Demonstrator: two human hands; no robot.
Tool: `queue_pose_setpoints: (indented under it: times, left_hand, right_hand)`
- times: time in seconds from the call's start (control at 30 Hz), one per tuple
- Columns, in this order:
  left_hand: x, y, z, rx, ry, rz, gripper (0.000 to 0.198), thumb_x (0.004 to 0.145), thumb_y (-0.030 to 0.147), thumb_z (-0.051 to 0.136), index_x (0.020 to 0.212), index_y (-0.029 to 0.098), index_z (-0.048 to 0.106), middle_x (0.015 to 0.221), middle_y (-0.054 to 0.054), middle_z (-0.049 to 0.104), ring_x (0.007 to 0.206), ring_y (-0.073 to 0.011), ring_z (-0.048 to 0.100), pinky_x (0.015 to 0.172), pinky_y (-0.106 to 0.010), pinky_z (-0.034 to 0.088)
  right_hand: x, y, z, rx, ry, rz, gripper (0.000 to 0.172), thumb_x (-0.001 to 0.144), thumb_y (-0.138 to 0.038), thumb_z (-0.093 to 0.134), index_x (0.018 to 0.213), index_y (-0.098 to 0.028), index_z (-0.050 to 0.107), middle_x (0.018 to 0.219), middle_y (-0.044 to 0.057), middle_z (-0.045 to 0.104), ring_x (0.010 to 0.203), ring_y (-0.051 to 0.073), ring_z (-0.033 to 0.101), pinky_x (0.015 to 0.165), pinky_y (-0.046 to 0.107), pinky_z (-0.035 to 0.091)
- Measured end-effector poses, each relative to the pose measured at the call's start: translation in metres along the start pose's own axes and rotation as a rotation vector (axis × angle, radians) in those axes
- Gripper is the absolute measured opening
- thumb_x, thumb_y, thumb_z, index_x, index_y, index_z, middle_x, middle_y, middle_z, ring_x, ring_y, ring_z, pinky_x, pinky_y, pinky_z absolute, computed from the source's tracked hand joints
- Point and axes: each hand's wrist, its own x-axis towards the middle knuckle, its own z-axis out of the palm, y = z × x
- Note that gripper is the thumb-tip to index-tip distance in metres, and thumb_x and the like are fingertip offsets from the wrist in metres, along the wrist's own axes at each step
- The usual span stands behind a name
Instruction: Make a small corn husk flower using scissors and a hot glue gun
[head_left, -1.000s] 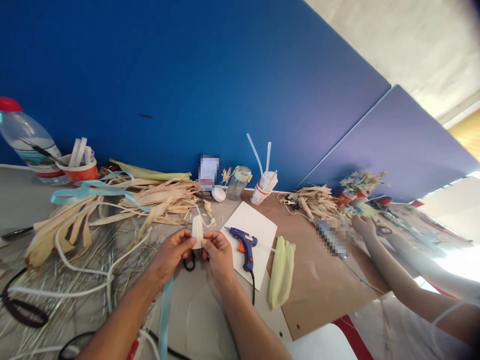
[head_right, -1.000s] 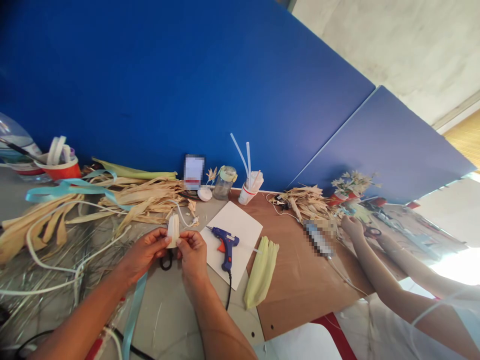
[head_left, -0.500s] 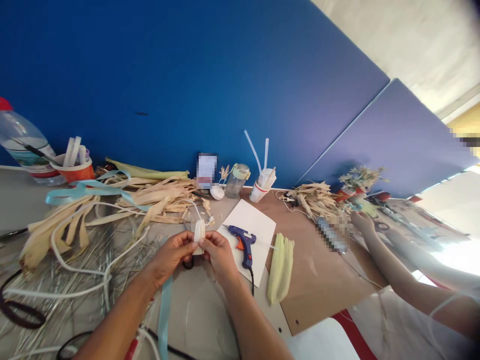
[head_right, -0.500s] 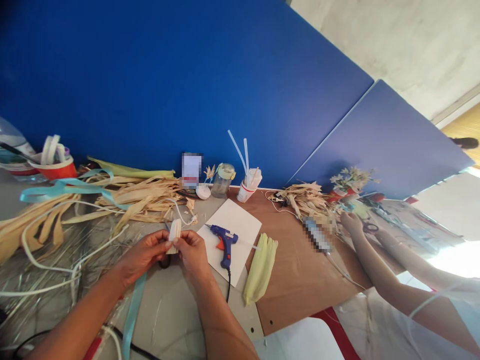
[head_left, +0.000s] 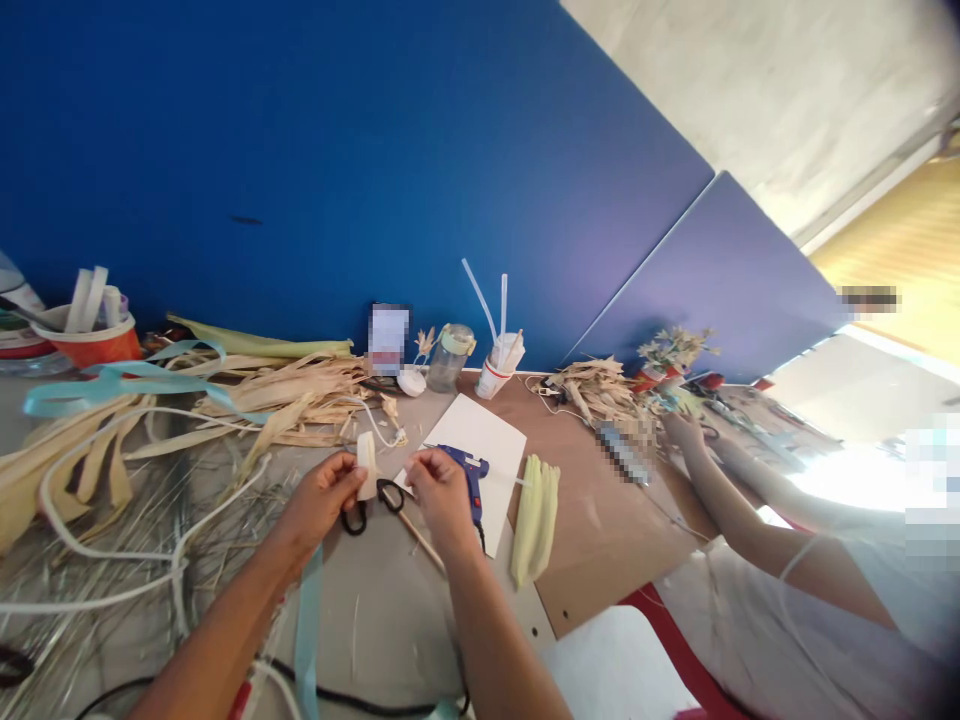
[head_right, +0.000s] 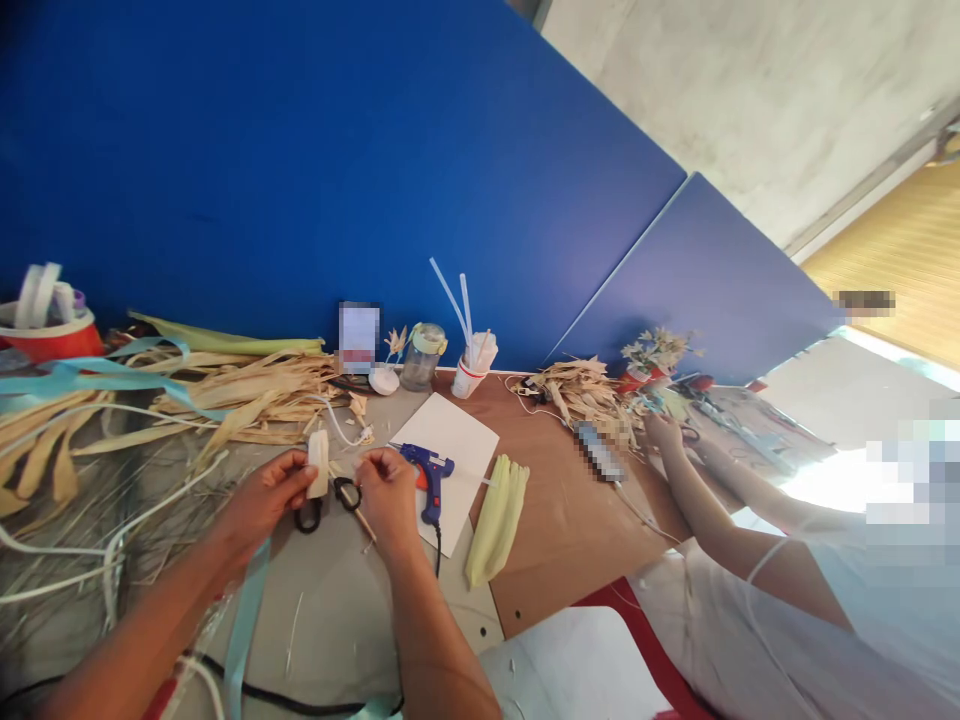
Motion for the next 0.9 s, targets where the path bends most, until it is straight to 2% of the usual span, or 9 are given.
queue_pose_setpoints:
  times: [0.13,0.2,0.3,0.37,0.47,0.57,0.63,0.77,0.9]
  left_hand:
    - [0.002,0.001,-0.003,-0.087,0.063,-0.007,0.033,0.060,0.042,0.079,0.072,0.016,0.061,0.055,0.006,0.050,0.048,-0.0075,0.040,0.049,-0.019,0.032]
    - [0.003,0.001,-0.004,-0.127,0.077,-0.017,0.034,0.058,0.040,0.079,0.074,0.016,0.062,0.055,0.006,0.050,0.047,-0.0074,0.040,0.048,-0.019,0.031]
    - [0.005,0.001,-0.007,-0.177,0.088,-0.020,0.034,0.057,0.038,0.080,0.075,0.015,0.062,0.056,0.006,0.051,0.047,-0.0069,0.041,0.048,-0.019,0.031]
    - [0.006,0.001,-0.009,-0.206,0.120,-0.003,0.033,0.057,0.037,0.081,0.074,0.016,0.062,0.056,0.006,0.052,0.046,-0.0067,0.041,0.047,-0.019,0.030]
    - [0.009,0.001,-0.014,-0.253,0.195,0.046,0.031,0.056,0.035,0.081,0.072,0.016,0.062,0.055,0.006,0.051,0.046,-0.0066,0.040,0.046,-0.019,0.029]
    - [0.011,0.001,-0.017,-0.268,0.228,0.069,0.029,0.058,0.035,0.080,0.072,0.016,0.063,0.058,0.005,0.053,0.047,-0.0059,0.039,0.045,-0.019,0.029]
    - [0.011,0.002,-0.017,-0.259,0.232,0.071,0.029,0.058,0.034,0.080,0.072,0.016,0.063,0.059,0.005,0.054,0.046,-0.0055,0.039,0.044,-0.019,0.028]
    - [0.010,0.005,-0.016,-0.261,0.241,0.063,0.029,0.055,0.033,0.080,0.069,0.015,0.063,0.058,0.005,0.053,0.046,-0.0053,0.039,0.044,-0.018,0.028]
    - [0.009,0.006,-0.016,-0.289,0.238,0.051,0.030,0.054,0.034,0.082,0.070,0.015,0.064,0.056,0.006,0.053,0.046,-0.0048,0.040,0.043,-0.017,0.029]
  right_hand:
    - [-0.012,-0.034,-0.048,-0.171,0.073,-0.100,0.022,0.079,-0.038,0.057,0.078,-0.018,0.064,0.062,-0.002,0.055,0.050,0.011,0.041,0.050,0.025,0.033]
    - [-0.017,-0.042,-0.068,-0.293,0.095,-0.130,0.020,0.080,-0.036,0.057,0.075,-0.018,0.063,0.061,0.001,0.057,0.051,0.013,0.043,0.052,0.028,0.035]
    - [-0.019,-0.039,-0.074,-0.416,0.071,-0.113,0.019,0.083,-0.031,0.054,0.074,-0.018,0.064,0.062,0.004,0.061,0.051,0.016,0.047,0.051,0.030,0.036]
    - [-0.019,-0.030,-0.061,-0.559,-0.008,-0.111,0.021,0.086,-0.027,0.049,0.076,-0.017,0.065,0.067,0.006,0.065,0.056,0.018,0.055,0.053,0.030,0.040]
    - [-0.019,-0.017,-0.024,-0.751,-0.185,-0.117,0.016,0.083,-0.020,0.053,0.077,-0.018,0.067,0.079,0.006,0.072,0.074,0.020,0.065,0.067,0.029,0.046]
    - [-0.021,-0.010,0.014,-1.204,-0.241,-0.127,0.019,0.085,-0.027,0.057,0.097,-0.017,0.069,0.099,0.012,0.072,0.084,0.023,0.069,0.070,0.031,0.049]
    - [-0.022,-0.010,0.031,-1.399,-0.284,-0.135,0.025,0.086,-0.032,0.058,0.102,-0.015,0.068,0.101,0.015,0.071,0.083,0.026,0.071,0.068,0.032,0.050]
    - [-0.020,-0.015,0.048,-1.531,-0.339,-0.126,0.030,0.085,-0.032,0.061,0.109,-0.013,0.062,0.099,0.016,0.071,0.087,0.028,0.071,0.067,0.033,0.052]
    - [-0.016,-0.016,0.049,-1.541,-0.345,-0.116,0.035,0.083,-0.025,0.062,0.115,-0.012,0.057,0.099,0.017,0.071,0.090,0.028,0.071,0.067,0.033,0.053]
